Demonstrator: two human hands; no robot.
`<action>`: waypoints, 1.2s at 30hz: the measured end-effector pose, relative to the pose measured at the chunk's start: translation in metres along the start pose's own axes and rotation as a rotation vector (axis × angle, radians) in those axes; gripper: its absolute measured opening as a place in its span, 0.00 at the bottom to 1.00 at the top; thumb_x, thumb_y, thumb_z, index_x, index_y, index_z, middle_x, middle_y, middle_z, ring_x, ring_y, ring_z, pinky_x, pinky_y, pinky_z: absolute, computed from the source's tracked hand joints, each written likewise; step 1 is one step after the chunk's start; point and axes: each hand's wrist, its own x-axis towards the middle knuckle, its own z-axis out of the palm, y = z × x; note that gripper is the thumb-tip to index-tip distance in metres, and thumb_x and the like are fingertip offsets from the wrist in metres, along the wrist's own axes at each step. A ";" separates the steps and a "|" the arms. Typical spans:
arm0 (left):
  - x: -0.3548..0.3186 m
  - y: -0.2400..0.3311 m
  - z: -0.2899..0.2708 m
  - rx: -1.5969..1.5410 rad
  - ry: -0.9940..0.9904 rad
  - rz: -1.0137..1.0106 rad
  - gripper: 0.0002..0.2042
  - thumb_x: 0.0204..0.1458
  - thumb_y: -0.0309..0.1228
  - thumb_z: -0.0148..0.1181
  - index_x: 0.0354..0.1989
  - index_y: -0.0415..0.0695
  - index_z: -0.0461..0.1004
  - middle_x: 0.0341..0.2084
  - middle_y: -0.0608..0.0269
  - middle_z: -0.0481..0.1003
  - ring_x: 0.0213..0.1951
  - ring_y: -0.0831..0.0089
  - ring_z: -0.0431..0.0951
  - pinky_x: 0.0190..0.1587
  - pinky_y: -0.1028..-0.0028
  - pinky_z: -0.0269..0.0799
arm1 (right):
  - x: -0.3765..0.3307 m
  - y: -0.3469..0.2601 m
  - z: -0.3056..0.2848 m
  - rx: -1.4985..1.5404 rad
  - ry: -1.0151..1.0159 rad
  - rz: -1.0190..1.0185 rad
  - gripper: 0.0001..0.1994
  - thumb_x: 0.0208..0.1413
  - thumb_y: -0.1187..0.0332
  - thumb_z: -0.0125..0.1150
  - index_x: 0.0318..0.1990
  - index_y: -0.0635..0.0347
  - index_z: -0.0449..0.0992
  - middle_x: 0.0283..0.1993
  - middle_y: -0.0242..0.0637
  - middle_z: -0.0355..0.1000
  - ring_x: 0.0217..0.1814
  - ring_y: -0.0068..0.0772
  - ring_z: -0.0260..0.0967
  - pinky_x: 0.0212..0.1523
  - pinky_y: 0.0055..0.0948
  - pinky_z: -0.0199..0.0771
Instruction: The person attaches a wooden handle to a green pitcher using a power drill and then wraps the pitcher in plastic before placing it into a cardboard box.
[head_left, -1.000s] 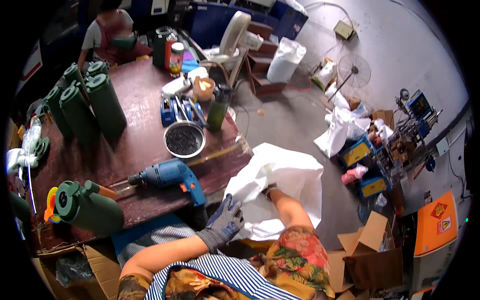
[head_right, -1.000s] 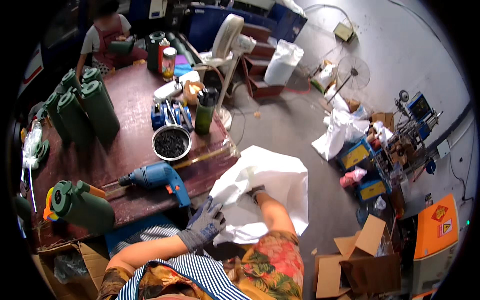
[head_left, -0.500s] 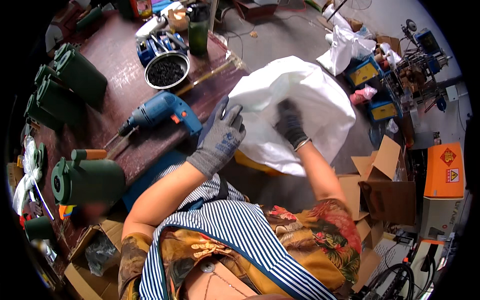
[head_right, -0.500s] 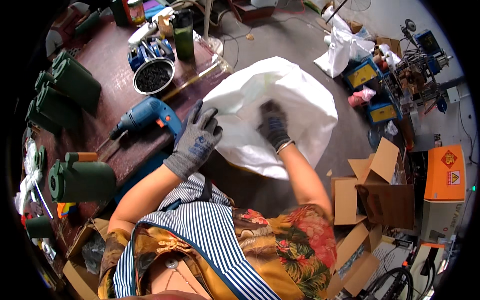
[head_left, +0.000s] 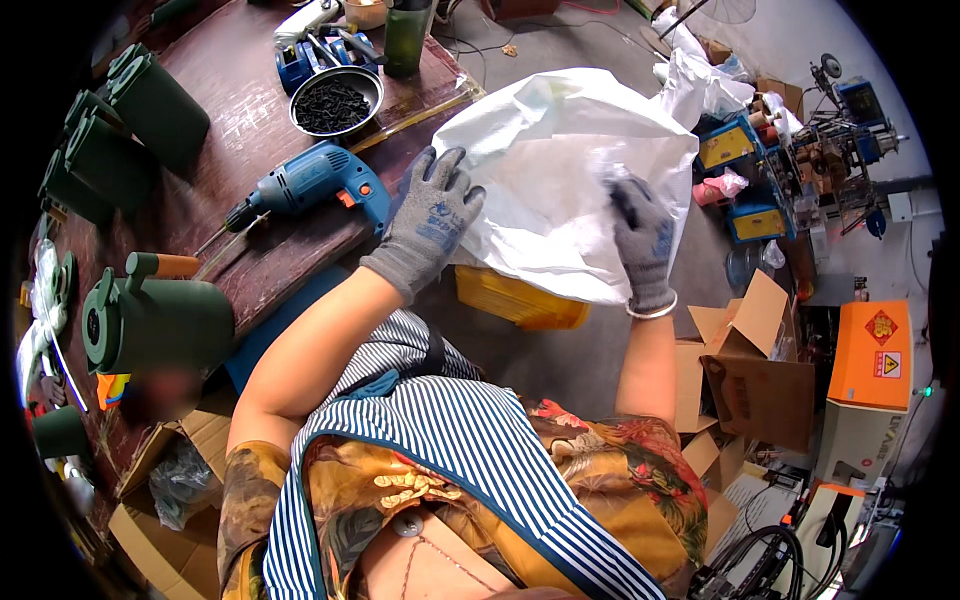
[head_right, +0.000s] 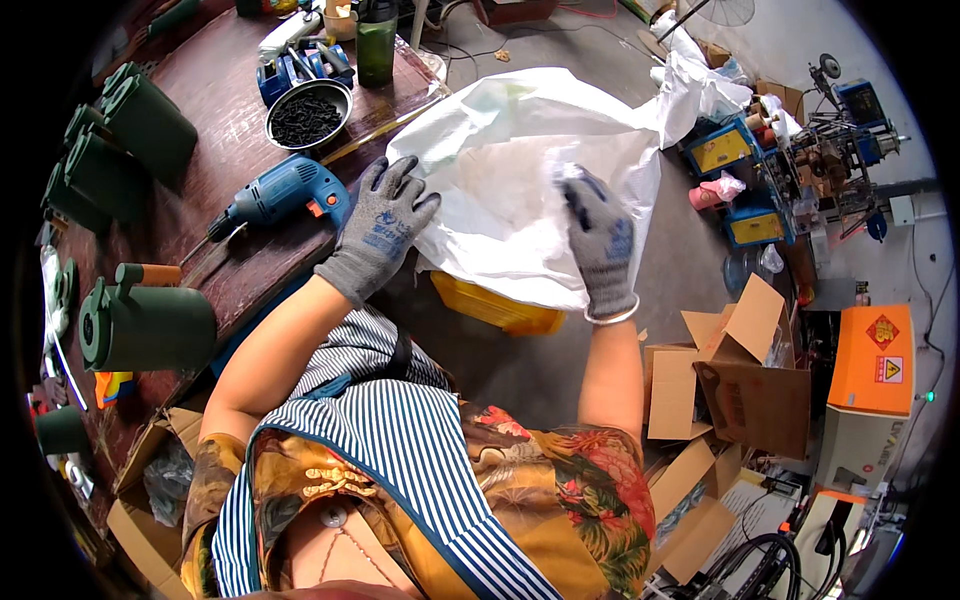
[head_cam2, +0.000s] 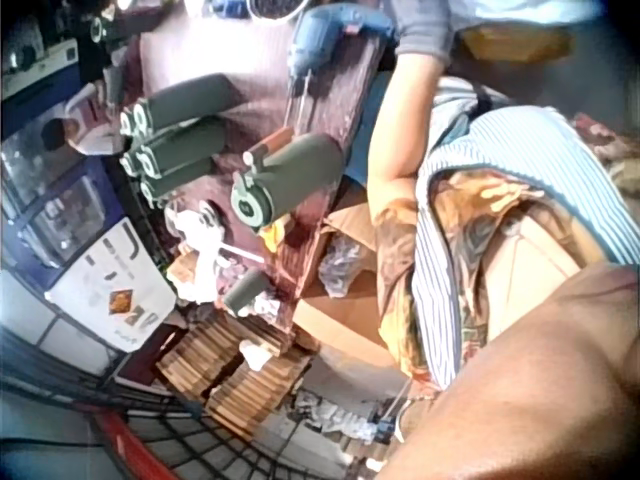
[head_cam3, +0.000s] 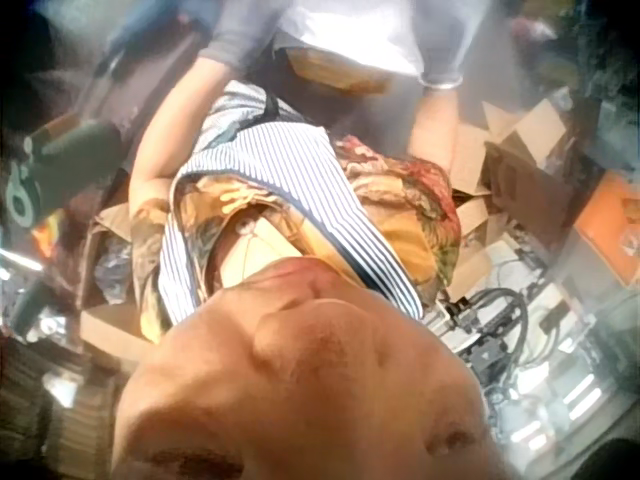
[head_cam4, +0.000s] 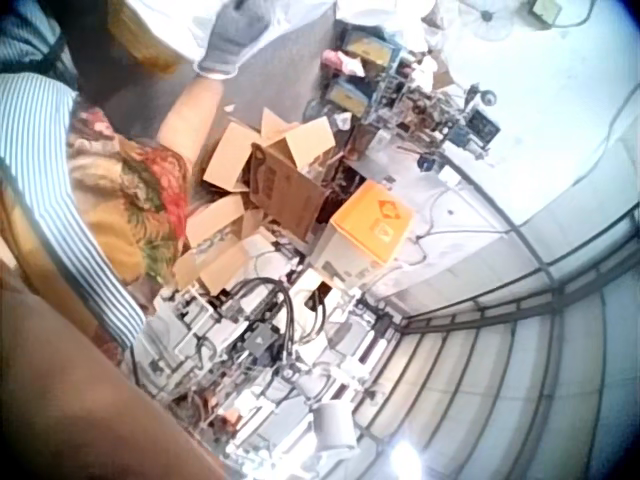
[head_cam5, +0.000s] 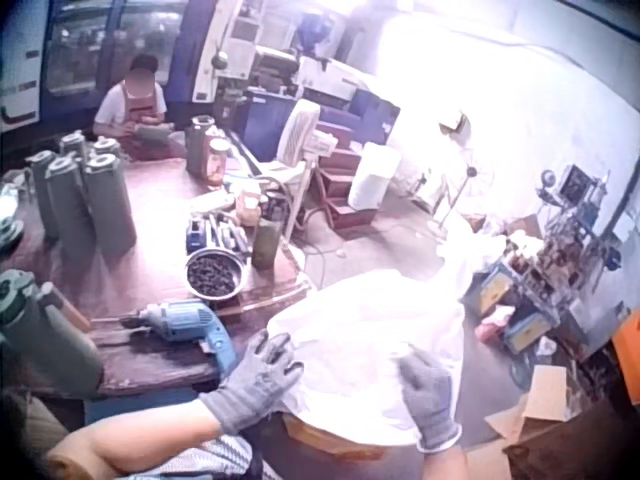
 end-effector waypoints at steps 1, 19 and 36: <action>-0.003 -0.005 -0.004 -0.028 0.021 0.054 0.24 0.46 0.36 0.64 0.56 0.52 0.74 0.57 0.56 0.71 0.70 0.53 0.58 0.71 0.46 0.48 | -0.006 -0.005 -0.004 0.022 0.100 0.109 0.15 0.52 0.80 0.60 0.48 0.61 0.79 0.51 0.48 0.77 0.51 0.47 0.77 0.52 0.35 0.76; -0.043 -0.045 -0.036 -1.681 0.519 -0.820 0.18 0.64 0.41 0.57 0.49 0.37 0.75 0.36 0.60 0.79 0.34 0.75 0.82 0.36 0.76 0.81 | -0.020 -0.025 0.038 -0.264 -0.075 -0.074 0.32 0.55 0.48 0.65 0.65 0.53 0.71 0.62 0.39 0.72 0.66 0.44 0.65 0.60 0.45 0.65; -0.201 -0.067 -0.162 -1.795 0.508 -0.461 0.21 0.67 0.48 0.50 0.51 0.40 0.73 0.31 0.65 0.76 0.32 0.79 0.76 0.30 0.83 0.69 | 0.073 -0.187 0.060 1.058 -0.004 -0.314 0.17 0.41 0.88 0.61 0.43 0.69 0.76 0.47 0.47 0.78 0.47 0.41 0.77 0.51 0.32 0.75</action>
